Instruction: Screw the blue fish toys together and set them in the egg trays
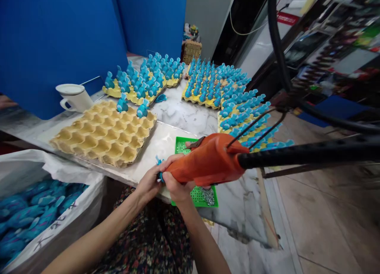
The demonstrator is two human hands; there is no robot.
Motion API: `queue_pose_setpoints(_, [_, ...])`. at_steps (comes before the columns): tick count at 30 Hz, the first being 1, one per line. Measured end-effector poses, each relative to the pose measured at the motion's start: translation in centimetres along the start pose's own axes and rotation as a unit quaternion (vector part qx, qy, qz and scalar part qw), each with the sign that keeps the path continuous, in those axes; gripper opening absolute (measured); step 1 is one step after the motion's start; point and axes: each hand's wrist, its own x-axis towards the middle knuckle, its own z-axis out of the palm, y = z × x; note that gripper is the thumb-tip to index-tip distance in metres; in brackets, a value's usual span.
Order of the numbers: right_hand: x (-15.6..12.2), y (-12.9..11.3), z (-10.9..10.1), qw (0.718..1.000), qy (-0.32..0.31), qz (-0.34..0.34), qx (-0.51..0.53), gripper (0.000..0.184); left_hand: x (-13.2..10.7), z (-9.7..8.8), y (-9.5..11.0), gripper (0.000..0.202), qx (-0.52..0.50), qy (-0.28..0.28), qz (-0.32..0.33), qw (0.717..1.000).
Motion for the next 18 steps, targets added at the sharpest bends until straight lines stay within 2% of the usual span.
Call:
queue_pose_setpoints(6, [-0.2, -0.2, -0.4, 1.000, -0.006, 0.009, -0.009, 0.005, 0.1, 0.0, 0.1, 0.029, -0.004, 0.000, -0.002, 1.000])
queue_pose_setpoints(18, [0.4, -1.0, 0.6, 0.999, 0.024, -0.007, 0.026, 0.006, -0.1, 0.1, 0.4, 0.030, 0.002, 0.013, -0.011, 1.000])
